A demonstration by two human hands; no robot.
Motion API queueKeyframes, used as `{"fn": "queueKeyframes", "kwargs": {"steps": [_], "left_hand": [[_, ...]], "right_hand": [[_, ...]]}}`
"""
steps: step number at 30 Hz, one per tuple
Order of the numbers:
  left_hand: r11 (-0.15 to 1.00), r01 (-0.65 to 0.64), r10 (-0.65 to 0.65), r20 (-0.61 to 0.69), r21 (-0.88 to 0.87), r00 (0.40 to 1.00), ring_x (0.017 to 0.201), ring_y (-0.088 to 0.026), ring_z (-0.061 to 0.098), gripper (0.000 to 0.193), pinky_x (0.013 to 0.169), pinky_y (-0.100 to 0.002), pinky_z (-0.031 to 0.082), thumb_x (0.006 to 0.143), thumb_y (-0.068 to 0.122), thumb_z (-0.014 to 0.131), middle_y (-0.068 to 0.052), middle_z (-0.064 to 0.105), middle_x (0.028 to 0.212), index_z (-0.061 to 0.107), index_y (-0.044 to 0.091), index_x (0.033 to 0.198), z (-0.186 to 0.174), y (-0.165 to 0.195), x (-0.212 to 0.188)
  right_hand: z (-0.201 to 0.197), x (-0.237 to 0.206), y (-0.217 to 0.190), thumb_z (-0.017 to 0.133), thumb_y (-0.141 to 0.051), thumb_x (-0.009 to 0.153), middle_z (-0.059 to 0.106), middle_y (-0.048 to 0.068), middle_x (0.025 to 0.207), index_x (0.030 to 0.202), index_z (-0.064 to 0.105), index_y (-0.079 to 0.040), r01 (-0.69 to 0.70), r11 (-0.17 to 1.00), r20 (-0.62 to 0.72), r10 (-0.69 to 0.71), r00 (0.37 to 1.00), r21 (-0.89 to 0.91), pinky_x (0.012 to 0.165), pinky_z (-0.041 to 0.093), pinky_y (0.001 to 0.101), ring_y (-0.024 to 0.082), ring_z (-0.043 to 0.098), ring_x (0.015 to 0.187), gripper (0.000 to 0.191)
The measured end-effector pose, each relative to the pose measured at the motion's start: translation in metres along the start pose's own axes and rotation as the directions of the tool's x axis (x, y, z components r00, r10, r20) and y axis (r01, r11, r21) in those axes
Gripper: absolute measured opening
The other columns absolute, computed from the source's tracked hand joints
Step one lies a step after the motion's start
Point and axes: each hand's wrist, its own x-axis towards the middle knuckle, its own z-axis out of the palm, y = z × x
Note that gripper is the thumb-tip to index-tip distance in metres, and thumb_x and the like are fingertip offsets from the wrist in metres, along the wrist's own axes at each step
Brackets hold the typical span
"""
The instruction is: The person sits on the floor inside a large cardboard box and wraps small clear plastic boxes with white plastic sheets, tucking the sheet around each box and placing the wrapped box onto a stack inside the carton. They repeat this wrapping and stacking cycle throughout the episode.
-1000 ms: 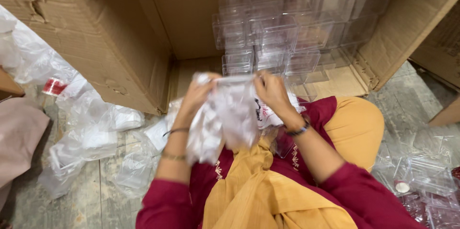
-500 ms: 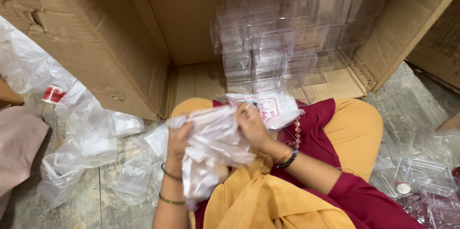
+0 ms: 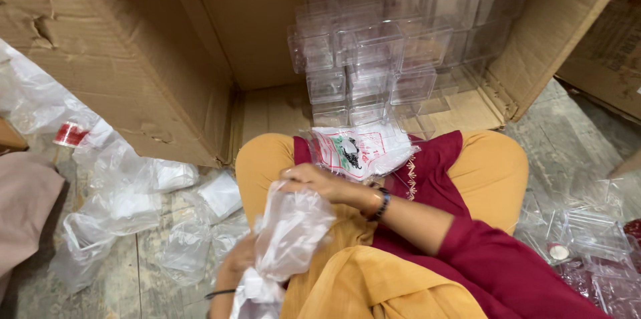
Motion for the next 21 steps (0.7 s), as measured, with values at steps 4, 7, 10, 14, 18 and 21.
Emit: {"fn": "queueKeyframes", "kwargs": {"steps": [4,7,10,14,18,21], "left_hand": [[0.911,0.152,-0.103,0.145,-0.384,0.984,0.102,-0.029,0.065,0.074,0.081,-0.04,0.056,0.1,0.053,0.059,-0.017,0.064,0.125,0.046,-0.001,0.148,0.014,-0.023,0.002],[0.962,0.078,-0.126,-0.174,-0.261,0.977,0.098,-0.029,0.065,0.074,0.081,-0.041,0.055,0.098,0.058,0.062,-0.019,0.066,0.118,0.052,-0.006,0.135,-0.032,0.002,-0.027],[0.996,0.074,-0.027,-0.66,0.042,0.75,0.093,-0.028,0.065,0.078,0.081,-0.041,0.053,0.096,0.062,0.066,-0.021,0.068,0.112,0.059,-0.01,0.122,-0.103,0.039,-0.053],[0.909,0.332,0.067,-0.874,0.252,0.481,0.087,-0.028,0.064,0.086,0.08,-0.041,0.051,0.093,0.068,0.07,-0.024,0.07,0.103,0.067,-0.016,0.105,-0.142,0.047,-0.032],[0.856,0.344,0.241,-0.887,0.386,0.394,0.082,-0.033,0.065,0.084,0.078,-0.044,0.051,0.092,0.069,0.071,-0.026,0.073,0.09,0.072,-0.016,0.092,-0.13,0.059,-0.003],[0.516,0.551,0.586,-0.739,0.656,0.332,0.082,-0.04,0.067,0.069,0.077,-0.046,0.053,0.086,0.057,0.08,-0.03,0.072,0.088,0.075,-0.013,0.089,-0.108,0.098,-0.003]], "right_hand": [[0.029,0.012,0.018,0.062,-0.027,0.102,0.072,0.013,0.11,0.121,0.066,-0.001,-0.007,0.977,-0.033,-0.001,0.999,-0.214,0.087,0.055,0.0353,0.021,0.071,0.099,0.032],[0.035,0.005,0.023,0.065,-0.022,0.099,0.072,0.017,0.099,0.123,0.065,-0.002,-0.151,0.841,-0.179,0.066,0.982,-0.519,0.073,0.057,0.0394,0.025,0.074,0.082,0.031],[0.005,-0.023,0.015,0.071,-0.023,0.096,0.07,0.006,0.082,0.108,0.064,-0.002,-0.163,0.864,-0.312,0.007,0.95,-0.476,0.063,0.056,0.0344,0.016,0.069,0.072,0.025],[-0.03,-0.052,-0.001,0.069,-0.021,0.097,0.067,0.003,0.077,0.101,0.067,-0.002,-0.325,0.887,-0.425,0.168,0.889,-0.327,0.062,0.053,0.0268,0.009,0.062,0.07,0.019],[-0.042,-0.052,-0.017,0.069,-0.022,0.097,0.063,0.002,0.074,0.101,0.069,-0.002,-0.425,0.867,-0.498,0.257,0.828,-0.259,0.06,0.047,0.0261,0.008,0.055,0.067,0.02],[-0.05,-0.049,-0.044,0.068,-0.021,0.097,0.067,-0.002,0.079,0.104,0.068,-0.002,-0.35,0.827,-0.518,0.084,0.851,-0.44,0.062,0.052,0.0244,0.005,0.061,0.07,0.02]]}}
